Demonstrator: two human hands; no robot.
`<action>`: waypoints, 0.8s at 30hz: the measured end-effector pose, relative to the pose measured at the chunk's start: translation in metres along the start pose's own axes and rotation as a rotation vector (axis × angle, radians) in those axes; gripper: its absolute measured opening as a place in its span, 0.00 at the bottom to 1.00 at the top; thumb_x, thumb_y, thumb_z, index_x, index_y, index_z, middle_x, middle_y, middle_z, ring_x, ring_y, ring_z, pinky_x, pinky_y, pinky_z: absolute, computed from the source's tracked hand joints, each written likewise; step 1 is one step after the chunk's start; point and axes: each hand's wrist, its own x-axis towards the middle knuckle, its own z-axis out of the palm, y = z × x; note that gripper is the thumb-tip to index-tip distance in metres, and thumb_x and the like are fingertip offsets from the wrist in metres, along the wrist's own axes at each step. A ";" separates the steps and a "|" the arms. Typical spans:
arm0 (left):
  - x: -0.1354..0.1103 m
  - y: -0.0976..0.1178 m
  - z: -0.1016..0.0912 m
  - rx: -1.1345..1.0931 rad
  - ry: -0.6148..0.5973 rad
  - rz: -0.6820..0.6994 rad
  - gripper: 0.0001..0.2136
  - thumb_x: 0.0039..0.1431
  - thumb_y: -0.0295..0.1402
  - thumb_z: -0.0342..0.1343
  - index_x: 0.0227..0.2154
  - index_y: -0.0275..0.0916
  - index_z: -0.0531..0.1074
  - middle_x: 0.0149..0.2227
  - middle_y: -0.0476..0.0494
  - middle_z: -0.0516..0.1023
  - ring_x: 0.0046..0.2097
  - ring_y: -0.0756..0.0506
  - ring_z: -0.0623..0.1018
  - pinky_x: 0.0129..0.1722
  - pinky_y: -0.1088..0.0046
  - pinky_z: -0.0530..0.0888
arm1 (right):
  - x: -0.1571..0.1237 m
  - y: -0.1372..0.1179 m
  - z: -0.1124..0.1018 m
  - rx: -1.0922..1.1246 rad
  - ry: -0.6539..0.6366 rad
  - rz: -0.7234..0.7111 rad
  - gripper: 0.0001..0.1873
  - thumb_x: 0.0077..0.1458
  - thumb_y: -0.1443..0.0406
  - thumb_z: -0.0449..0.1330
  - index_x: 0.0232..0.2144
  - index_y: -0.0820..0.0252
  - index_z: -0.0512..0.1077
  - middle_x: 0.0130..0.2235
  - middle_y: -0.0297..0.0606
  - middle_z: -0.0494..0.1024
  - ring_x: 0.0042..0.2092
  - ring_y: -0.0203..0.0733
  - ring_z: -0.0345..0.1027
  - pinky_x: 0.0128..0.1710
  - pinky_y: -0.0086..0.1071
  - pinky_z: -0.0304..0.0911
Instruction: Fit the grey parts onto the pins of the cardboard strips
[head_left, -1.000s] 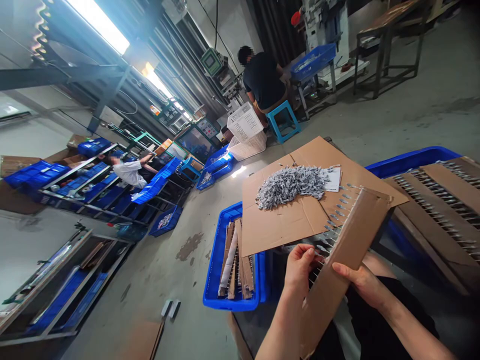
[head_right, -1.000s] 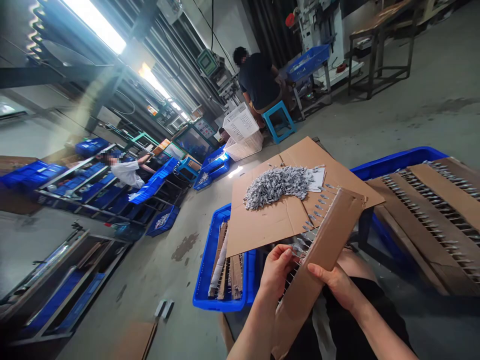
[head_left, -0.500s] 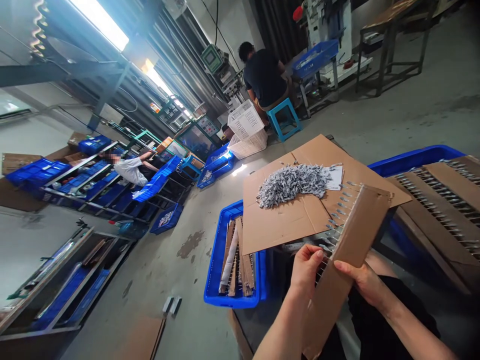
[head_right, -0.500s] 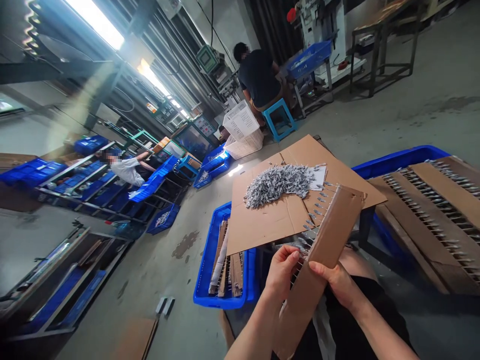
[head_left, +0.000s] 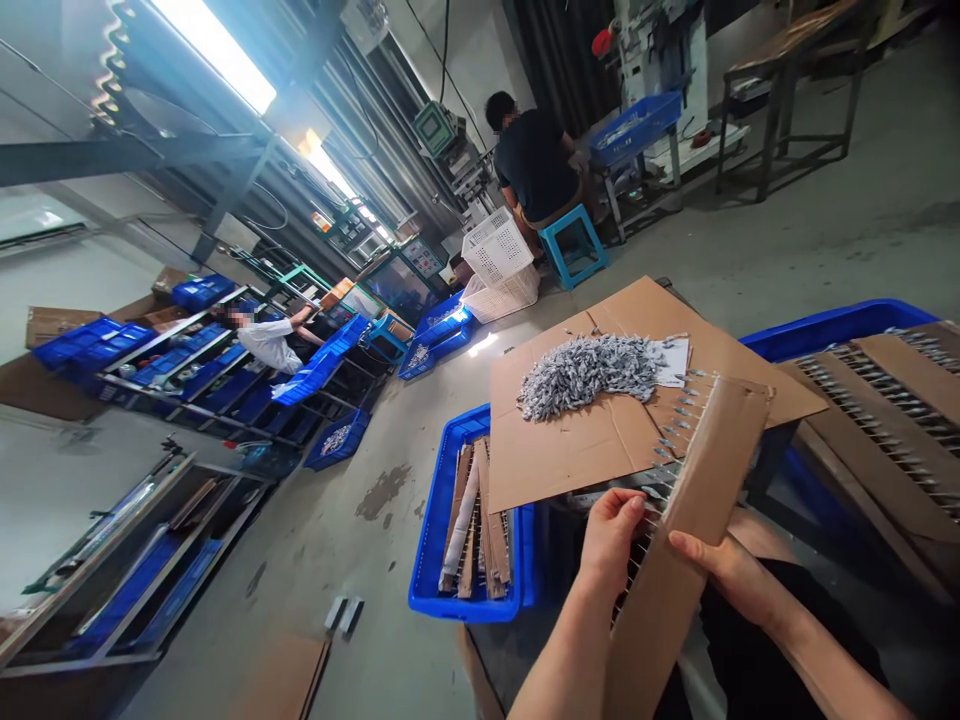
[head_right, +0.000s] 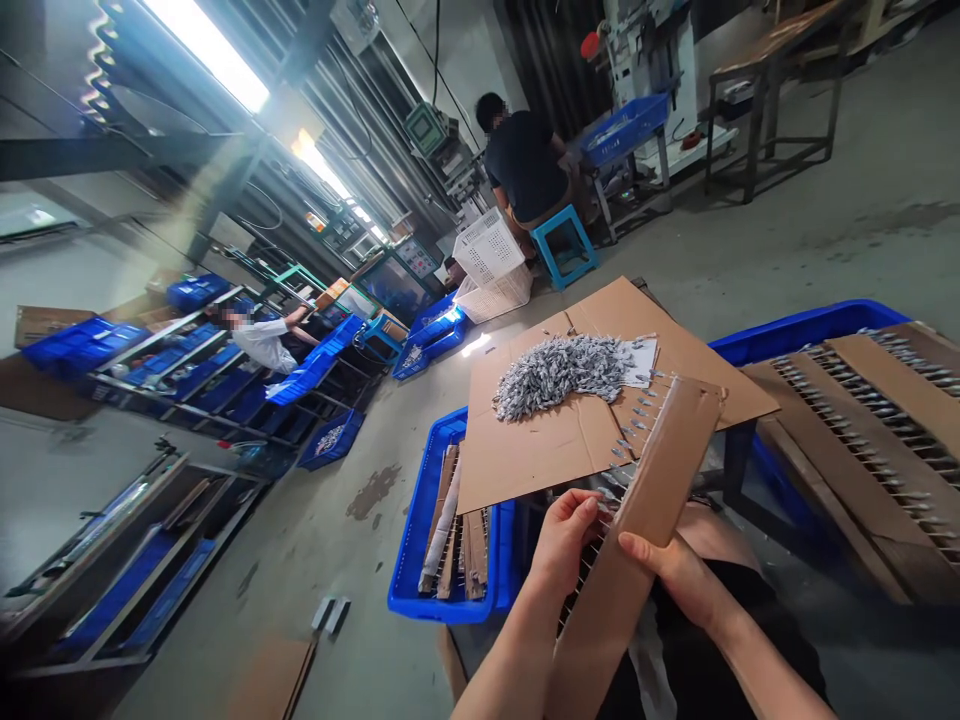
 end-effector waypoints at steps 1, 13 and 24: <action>0.000 0.002 0.000 0.024 -0.015 -0.009 0.18 0.40 0.44 0.68 0.29 0.35 0.73 0.25 0.48 0.74 0.27 0.51 0.71 0.32 0.74 0.67 | 0.000 0.000 0.000 0.024 -0.011 0.002 0.20 0.52 0.52 0.62 0.42 0.56 0.78 0.45 0.46 0.82 0.51 0.63 0.71 0.52 0.53 0.65; 0.000 -0.004 0.000 0.140 -0.062 0.095 0.13 0.42 0.37 0.68 0.29 0.36 0.73 0.25 0.50 0.72 0.27 0.52 0.68 0.31 0.76 0.64 | 0.003 0.021 -0.008 0.044 0.053 0.017 0.19 0.49 0.53 0.65 0.42 0.54 0.78 0.42 0.42 0.84 0.50 0.62 0.72 0.50 0.54 0.66; 0.028 0.043 -0.026 0.156 0.087 0.184 0.17 0.40 0.41 0.69 0.31 0.36 0.75 0.25 0.50 0.74 0.27 0.53 0.70 0.28 0.79 0.66 | 0.004 0.004 0.000 0.120 0.009 -0.003 0.20 0.52 0.52 0.62 0.42 0.57 0.79 0.45 0.46 0.83 0.50 0.65 0.71 0.54 0.57 0.62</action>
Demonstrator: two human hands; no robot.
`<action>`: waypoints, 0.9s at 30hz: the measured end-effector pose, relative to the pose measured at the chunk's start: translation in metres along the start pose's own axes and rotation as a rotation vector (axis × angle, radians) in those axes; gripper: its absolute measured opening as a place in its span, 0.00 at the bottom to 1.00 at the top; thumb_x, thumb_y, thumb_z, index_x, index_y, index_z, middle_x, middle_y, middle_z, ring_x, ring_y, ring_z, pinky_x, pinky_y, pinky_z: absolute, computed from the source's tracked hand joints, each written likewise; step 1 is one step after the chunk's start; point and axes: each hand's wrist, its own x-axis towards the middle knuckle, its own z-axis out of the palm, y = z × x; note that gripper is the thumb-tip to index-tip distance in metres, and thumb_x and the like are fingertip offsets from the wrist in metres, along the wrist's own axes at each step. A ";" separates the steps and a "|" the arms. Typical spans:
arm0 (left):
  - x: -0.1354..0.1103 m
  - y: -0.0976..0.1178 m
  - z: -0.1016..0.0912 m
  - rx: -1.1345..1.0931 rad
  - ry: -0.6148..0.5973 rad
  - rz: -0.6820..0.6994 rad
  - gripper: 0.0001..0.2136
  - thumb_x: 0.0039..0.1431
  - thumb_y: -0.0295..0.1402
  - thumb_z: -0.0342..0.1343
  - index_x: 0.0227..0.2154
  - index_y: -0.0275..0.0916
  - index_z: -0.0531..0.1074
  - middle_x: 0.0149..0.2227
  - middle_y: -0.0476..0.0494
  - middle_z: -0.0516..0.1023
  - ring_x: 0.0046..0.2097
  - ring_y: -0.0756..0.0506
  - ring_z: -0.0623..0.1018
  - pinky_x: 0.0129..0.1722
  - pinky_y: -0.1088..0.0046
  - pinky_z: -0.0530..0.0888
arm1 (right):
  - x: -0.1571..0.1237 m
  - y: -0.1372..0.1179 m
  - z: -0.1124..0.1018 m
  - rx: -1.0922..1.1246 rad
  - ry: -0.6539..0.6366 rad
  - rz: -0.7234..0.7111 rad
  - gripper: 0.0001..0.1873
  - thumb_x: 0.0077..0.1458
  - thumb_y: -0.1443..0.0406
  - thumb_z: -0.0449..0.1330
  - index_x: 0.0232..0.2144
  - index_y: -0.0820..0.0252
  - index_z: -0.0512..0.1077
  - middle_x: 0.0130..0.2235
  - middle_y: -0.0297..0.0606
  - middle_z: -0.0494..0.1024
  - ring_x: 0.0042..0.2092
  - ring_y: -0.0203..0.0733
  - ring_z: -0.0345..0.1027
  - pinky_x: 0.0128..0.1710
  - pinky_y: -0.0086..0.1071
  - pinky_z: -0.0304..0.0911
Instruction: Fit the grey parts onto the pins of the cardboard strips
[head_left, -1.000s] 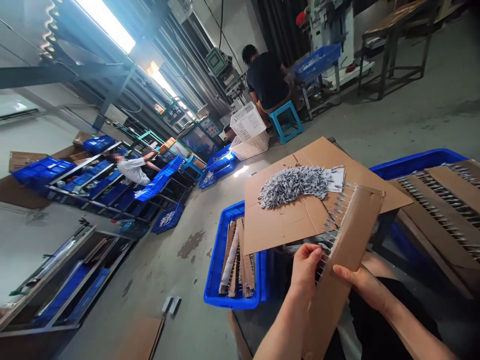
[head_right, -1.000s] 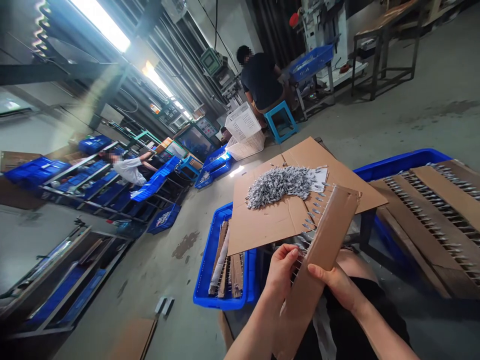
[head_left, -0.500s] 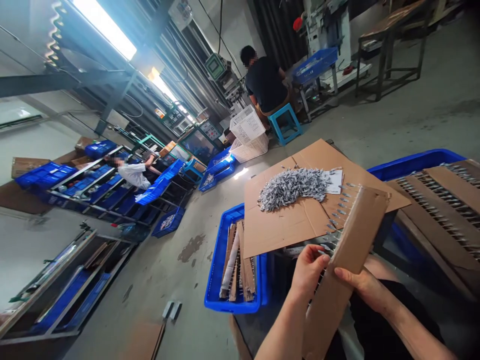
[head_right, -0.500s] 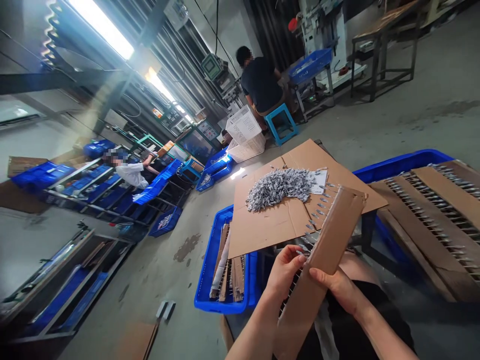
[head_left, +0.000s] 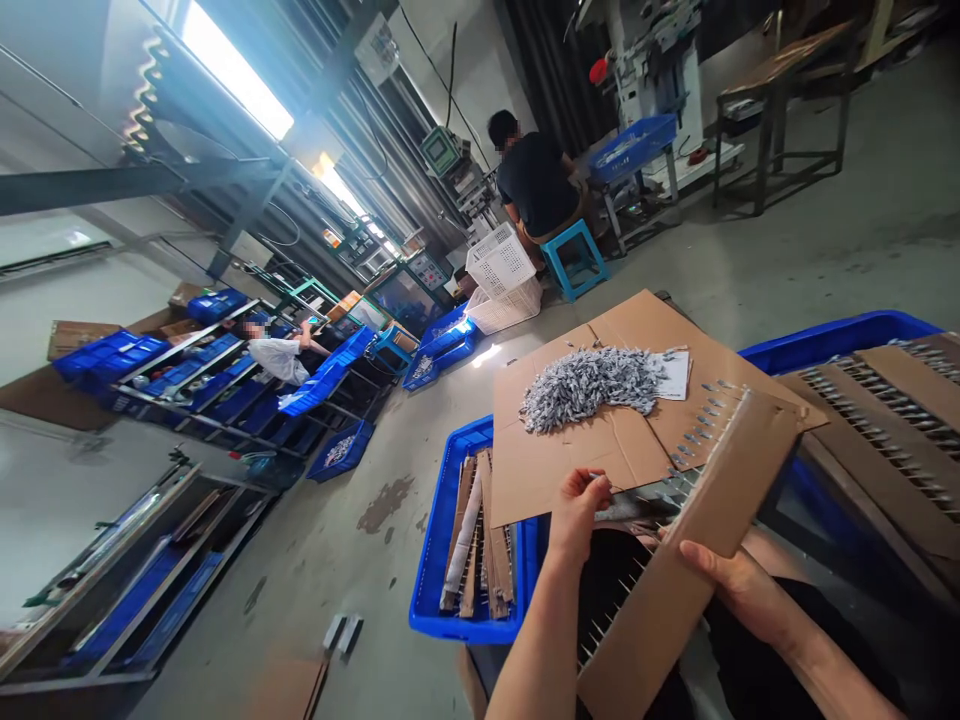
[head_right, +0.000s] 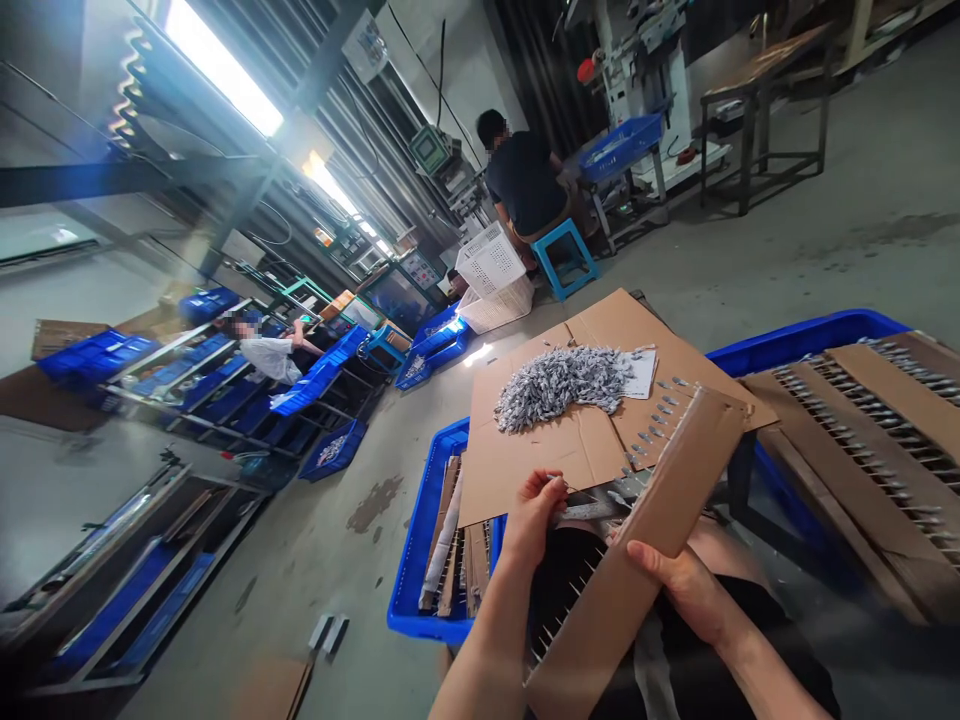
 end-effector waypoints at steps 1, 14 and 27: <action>0.001 0.005 0.000 -0.003 -0.012 -0.009 0.18 0.40 0.42 0.69 0.31 0.36 0.75 0.25 0.49 0.74 0.27 0.53 0.71 0.28 0.79 0.67 | 0.000 0.001 0.000 0.011 0.020 0.002 0.21 0.52 0.51 0.62 0.42 0.57 0.79 0.44 0.46 0.83 0.50 0.65 0.72 0.53 0.57 0.63; -0.044 -0.001 0.005 -0.093 -0.088 -0.092 0.16 0.48 0.41 0.66 0.32 0.35 0.71 0.31 0.43 0.79 0.30 0.51 0.77 0.29 0.79 0.70 | -0.006 0.005 -0.010 -0.056 -0.036 0.007 0.23 0.46 0.53 0.68 0.42 0.58 0.79 0.46 0.48 0.82 0.50 0.65 0.71 0.52 0.56 0.63; -0.057 0.007 0.020 -0.072 -0.036 -0.034 0.15 0.49 0.40 0.65 0.32 0.34 0.71 0.28 0.45 0.79 0.29 0.51 0.76 0.29 0.79 0.70 | -0.017 -0.014 -0.002 -0.020 -0.024 0.029 0.23 0.40 0.51 0.71 0.39 0.55 0.82 0.44 0.48 0.83 0.51 0.65 0.70 0.55 0.58 0.59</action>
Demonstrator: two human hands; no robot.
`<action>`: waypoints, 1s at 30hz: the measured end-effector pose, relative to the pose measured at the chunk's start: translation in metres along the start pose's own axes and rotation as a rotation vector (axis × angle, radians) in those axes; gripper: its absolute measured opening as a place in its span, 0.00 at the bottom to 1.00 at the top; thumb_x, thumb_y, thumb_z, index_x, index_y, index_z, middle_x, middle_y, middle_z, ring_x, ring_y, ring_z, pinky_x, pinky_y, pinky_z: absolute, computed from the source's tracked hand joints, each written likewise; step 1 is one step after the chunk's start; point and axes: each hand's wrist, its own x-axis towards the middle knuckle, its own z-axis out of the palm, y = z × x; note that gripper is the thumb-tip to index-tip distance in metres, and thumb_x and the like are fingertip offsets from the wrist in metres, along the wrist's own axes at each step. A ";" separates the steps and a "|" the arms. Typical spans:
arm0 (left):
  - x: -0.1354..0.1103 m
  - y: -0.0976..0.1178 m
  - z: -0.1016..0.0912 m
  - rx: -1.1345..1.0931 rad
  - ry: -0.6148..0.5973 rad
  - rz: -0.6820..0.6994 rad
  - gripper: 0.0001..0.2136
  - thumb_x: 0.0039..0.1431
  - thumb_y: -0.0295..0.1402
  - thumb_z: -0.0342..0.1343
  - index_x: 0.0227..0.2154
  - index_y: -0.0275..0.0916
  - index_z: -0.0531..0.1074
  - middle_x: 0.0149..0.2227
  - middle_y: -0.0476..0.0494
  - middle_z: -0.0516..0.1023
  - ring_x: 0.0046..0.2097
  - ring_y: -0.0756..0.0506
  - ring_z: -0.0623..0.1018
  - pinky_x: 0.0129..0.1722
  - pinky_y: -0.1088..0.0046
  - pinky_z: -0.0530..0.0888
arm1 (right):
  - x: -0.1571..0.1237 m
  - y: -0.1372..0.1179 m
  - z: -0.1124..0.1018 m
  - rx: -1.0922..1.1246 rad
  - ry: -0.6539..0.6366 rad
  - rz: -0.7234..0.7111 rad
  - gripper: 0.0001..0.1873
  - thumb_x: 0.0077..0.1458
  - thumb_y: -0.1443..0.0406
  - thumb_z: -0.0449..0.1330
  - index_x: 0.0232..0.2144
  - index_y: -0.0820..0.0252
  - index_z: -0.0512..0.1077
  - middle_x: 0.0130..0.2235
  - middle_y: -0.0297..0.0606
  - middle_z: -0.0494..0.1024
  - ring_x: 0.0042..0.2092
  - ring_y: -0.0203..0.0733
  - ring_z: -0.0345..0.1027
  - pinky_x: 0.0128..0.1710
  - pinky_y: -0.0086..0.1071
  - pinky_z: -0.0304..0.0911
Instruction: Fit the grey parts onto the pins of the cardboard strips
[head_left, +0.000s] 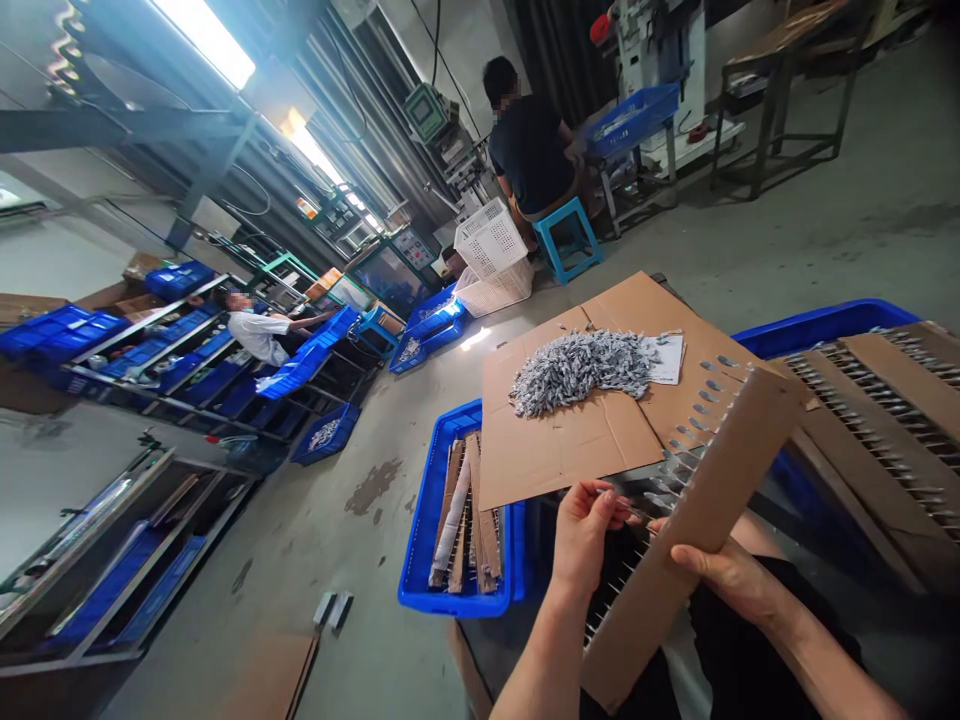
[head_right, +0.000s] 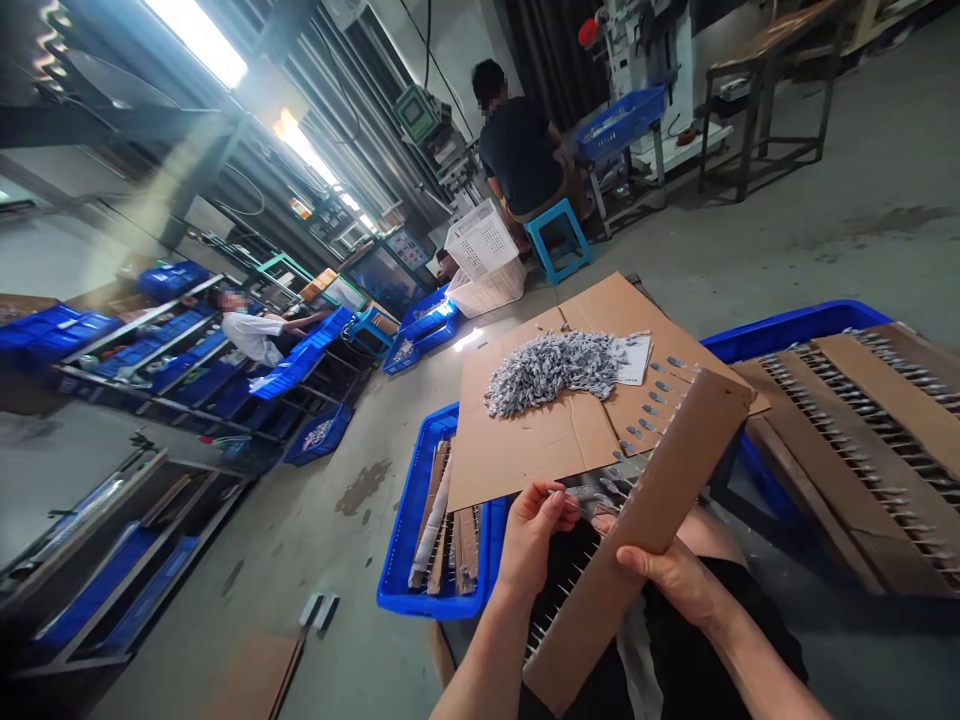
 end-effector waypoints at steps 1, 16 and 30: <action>0.000 -0.001 0.001 0.003 -0.005 0.000 0.15 0.49 0.40 0.65 0.32 0.34 0.71 0.28 0.45 0.79 0.29 0.51 0.76 0.29 0.79 0.69 | 0.000 0.001 -0.001 0.001 0.003 0.001 0.23 0.40 0.51 0.71 0.39 0.55 0.82 0.43 0.48 0.83 0.51 0.66 0.70 0.55 0.59 0.59; 0.000 -0.004 0.004 0.003 0.009 0.002 0.15 0.49 0.41 0.65 0.31 0.34 0.71 0.27 0.45 0.79 0.27 0.52 0.76 0.28 0.79 0.70 | 0.002 0.005 -0.004 -0.038 -0.002 0.004 0.23 0.42 0.52 0.70 0.40 0.55 0.81 0.44 0.48 0.83 0.52 0.66 0.69 0.55 0.59 0.59; 0.003 -0.018 0.015 -0.021 -0.011 -0.046 0.17 0.45 0.42 0.67 0.30 0.34 0.72 0.26 0.46 0.78 0.25 0.52 0.73 0.27 0.79 0.70 | 0.005 0.014 -0.005 0.003 -0.112 -0.024 0.25 0.50 0.53 0.65 0.49 0.57 0.76 0.53 0.46 0.78 0.56 0.61 0.66 0.57 0.54 0.58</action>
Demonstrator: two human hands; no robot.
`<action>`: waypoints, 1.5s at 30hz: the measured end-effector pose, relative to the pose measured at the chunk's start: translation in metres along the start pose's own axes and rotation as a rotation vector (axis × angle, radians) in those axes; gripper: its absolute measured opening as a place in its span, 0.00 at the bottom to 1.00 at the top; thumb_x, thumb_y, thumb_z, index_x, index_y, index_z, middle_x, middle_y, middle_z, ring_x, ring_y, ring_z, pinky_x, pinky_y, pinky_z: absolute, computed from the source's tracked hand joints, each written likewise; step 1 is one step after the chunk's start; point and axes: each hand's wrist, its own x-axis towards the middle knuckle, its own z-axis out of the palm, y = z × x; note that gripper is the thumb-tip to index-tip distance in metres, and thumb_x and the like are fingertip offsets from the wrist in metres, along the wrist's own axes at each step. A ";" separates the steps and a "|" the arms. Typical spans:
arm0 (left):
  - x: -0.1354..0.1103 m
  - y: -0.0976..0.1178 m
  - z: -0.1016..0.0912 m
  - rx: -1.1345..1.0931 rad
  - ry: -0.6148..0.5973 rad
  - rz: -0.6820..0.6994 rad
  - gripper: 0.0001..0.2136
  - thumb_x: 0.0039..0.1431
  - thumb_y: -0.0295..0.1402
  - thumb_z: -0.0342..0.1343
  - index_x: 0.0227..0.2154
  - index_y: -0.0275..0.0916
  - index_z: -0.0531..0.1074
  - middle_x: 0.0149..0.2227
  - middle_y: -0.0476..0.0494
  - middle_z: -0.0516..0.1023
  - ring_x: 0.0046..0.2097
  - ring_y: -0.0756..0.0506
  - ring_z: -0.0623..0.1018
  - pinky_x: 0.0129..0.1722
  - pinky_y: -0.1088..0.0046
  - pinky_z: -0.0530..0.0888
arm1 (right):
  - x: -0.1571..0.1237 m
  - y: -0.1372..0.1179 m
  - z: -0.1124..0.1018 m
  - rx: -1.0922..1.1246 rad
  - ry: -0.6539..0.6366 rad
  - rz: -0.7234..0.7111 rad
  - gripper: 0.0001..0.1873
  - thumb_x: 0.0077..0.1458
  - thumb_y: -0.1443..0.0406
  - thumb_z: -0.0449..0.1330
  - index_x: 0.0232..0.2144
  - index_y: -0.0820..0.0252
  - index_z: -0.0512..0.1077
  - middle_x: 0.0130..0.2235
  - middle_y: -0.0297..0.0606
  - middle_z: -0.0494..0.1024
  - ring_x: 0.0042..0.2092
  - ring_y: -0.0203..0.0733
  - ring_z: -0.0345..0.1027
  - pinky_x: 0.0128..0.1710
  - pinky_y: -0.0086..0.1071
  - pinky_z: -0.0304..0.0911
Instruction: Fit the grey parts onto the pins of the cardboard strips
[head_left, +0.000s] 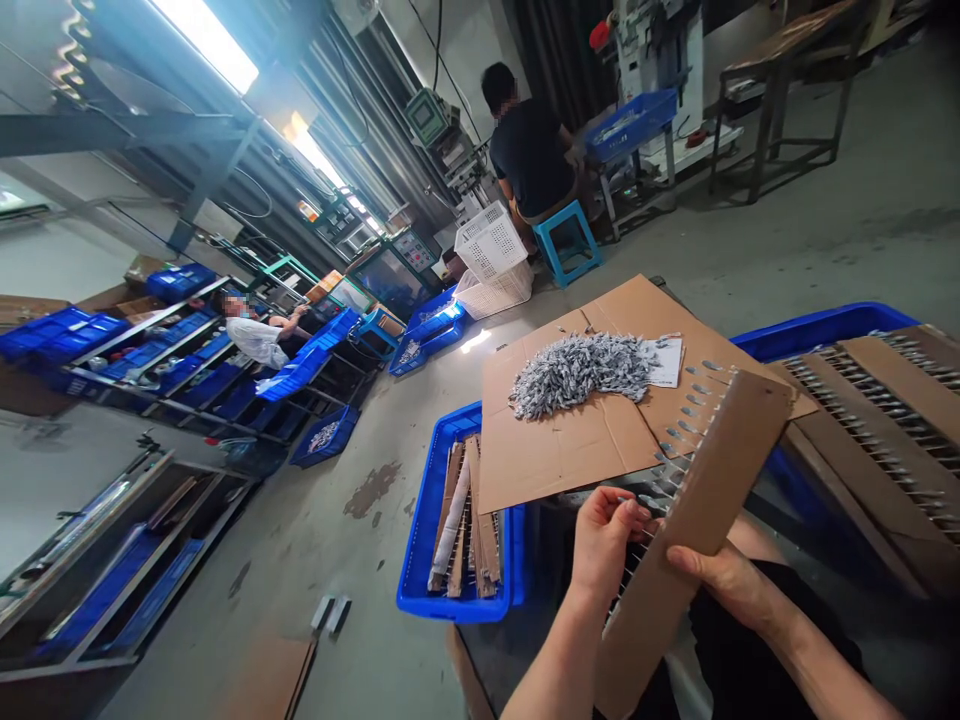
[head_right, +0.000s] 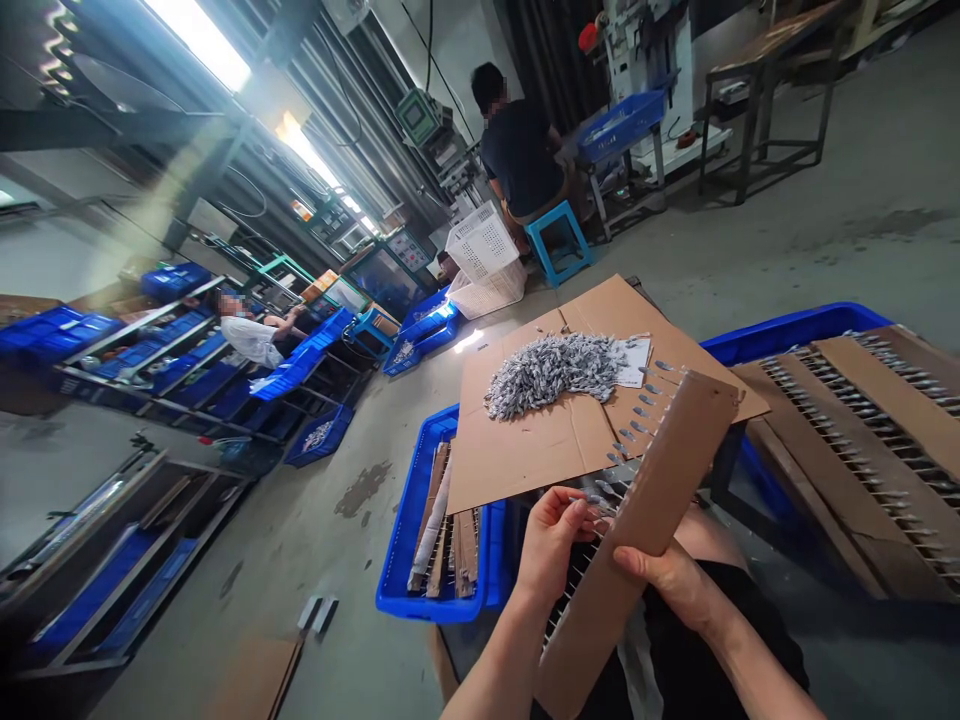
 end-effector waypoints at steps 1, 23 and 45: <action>0.000 -0.001 0.001 -0.007 -0.003 -0.008 0.17 0.45 0.42 0.67 0.30 0.34 0.72 0.26 0.46 0.78 0.25 0.52 0.74 0.27 0.78 0.70 | 0.000 -0.002 0.002 0.007 -0.014 -0.002 0.25 0.51 0.53 0.65 0.49 0.57 0.76 0.54 0.46 0.77 0.57 0.60 0.65 0.57 0.53 0.57; 0.011 -0.024 -0.001 -0.066 0.014 -0.084 0.18 0.44 0.42 0.67 0.33 0.33 0.72 0.28 0.45 0.77 0.24 0.55 0.67 0.23 0.80 0.64 | 0.004 -0.018 0.028 0.108 0.429 0.014 0.19 0.40 0.50 0.70 0.28 0.58 0.79 0.28 0.41 0.84 0.31 0.56 0.77 0.37 0.47 0.73; 0.012 -0.032 0.008 -0.020 0.011 -0.114 0.18 0.42 0.43 0.66 0.31 0.35 0.73 0.25 0.48 0.74 0.24 0.53 0.67 0.24 0.79 0.62 | 0.006 -0.013 0.024 0.114 0.559 -0.013 0.15 0.40 0.57 0.71 0.29 0.60 0.77 0.26 0.38 0.84 0.28 0.54 0.77 0.29 0.43 0.74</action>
